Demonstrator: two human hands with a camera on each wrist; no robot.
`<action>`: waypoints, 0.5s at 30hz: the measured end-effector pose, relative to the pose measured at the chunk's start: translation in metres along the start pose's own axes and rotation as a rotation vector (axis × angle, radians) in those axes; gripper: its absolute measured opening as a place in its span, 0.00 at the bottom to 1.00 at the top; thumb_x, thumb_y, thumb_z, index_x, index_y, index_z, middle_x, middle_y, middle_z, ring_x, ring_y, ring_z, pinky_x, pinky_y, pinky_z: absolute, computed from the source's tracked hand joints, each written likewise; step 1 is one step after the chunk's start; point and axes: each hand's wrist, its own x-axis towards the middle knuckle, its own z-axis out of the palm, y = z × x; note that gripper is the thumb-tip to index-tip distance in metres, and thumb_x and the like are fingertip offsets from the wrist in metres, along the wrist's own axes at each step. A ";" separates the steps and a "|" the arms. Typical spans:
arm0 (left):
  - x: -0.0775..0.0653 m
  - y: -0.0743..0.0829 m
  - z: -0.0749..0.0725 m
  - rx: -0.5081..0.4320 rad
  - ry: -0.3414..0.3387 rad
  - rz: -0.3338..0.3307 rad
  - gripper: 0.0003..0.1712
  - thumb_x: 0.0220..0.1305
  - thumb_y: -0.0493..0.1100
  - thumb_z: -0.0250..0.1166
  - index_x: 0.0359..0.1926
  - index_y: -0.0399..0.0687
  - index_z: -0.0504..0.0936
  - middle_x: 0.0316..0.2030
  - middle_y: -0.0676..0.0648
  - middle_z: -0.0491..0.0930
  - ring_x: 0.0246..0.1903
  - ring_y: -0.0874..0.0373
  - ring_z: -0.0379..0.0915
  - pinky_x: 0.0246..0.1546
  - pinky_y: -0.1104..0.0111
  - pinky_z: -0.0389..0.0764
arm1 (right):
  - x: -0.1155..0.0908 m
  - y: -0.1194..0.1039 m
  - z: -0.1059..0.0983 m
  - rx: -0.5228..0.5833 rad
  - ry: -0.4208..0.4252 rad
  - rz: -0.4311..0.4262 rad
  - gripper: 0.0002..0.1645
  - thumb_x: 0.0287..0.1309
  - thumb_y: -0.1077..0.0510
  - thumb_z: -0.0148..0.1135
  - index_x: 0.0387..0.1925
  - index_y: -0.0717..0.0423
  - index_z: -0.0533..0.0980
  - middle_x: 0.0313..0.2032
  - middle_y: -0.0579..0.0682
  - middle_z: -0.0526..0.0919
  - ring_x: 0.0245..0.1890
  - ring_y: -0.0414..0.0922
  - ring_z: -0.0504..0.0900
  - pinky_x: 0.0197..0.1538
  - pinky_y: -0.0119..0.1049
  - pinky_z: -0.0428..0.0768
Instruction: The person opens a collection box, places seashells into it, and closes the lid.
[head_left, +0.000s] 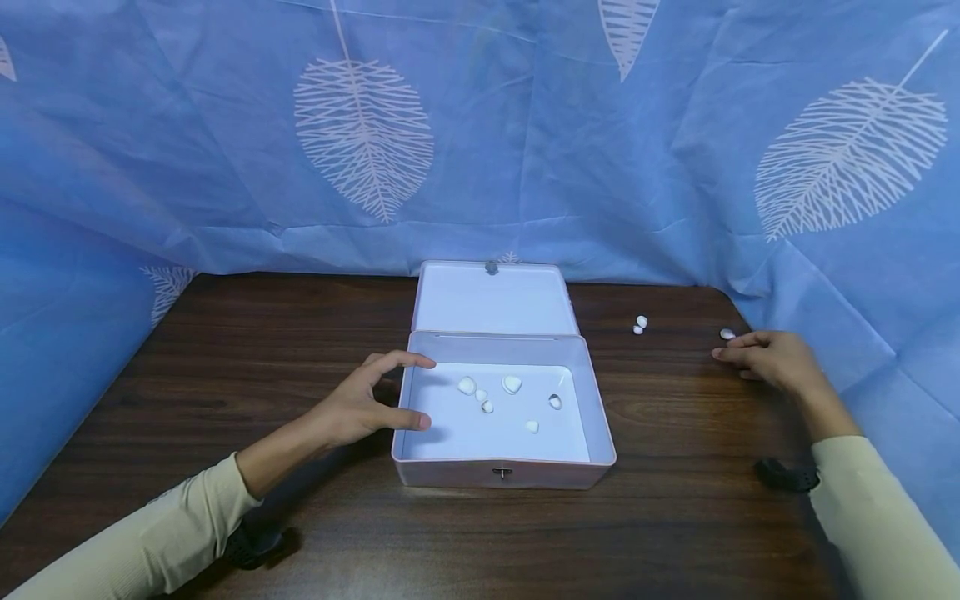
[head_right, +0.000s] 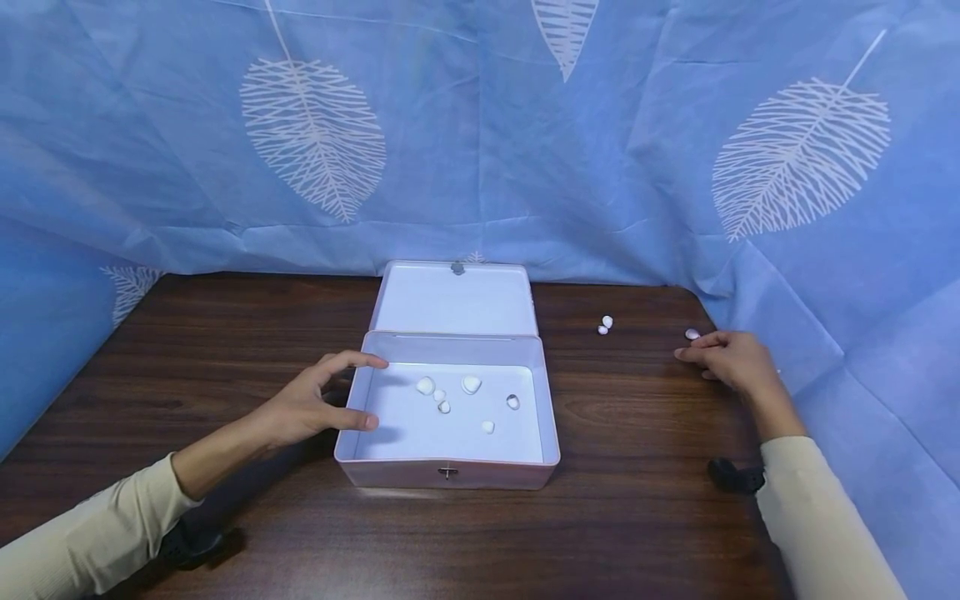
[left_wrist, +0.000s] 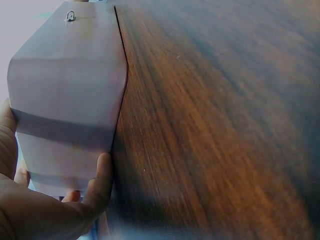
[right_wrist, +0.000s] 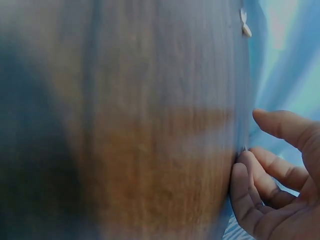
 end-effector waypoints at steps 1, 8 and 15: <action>0.000 0.000 0.000 0.002 -0.001 0.002 0.44 0.60 0.55 0.87 0.76 0.67 0.80 0.82 0.36 0.59 0.78 0.28 0.60 0.66 0.36 0.76 | 0.001 0.001 -0.001 0.014 0.000 0.008 0.39 0.76 0.44 0.73 0.65 0.77 0.77 0.55 0.56 0.84 0.34 0.26 0.83 0.42 0.33 0.91; 0.000 0.000 0.000 0.007 0.000 -0.002 0.44 0.60 0.55 0.88 0.76 0.68 0.80 0.83 0.36 0.59 0.79 0.28 0.59 0.67 0.32 0.75 | 0.012 0.005 -0.004 0.063 0.023 0.022 0.41 0.77 0.46 0.73 0.69 0.76 0.70 0.54 0.57 0.81 0.34 0.26 0.81 0.42 0.33 0.91; 0.001 0.000 0.000 0.003 -0.005 0.002 0.44 0.60 0.56 0.88 0.76 0.67 0.80 0.83 0.36 0.59 0.78 0.27 0.60 0.66 0.34 0.76 | 0.026 0.011 -0.009 0.080 -0.008 0.013 0.46 0.79 0.47 0.70 0.79 0.76 0.64 0.49 0.48 0.81 0.36 0.27 0.81 0.43 0.33 0.91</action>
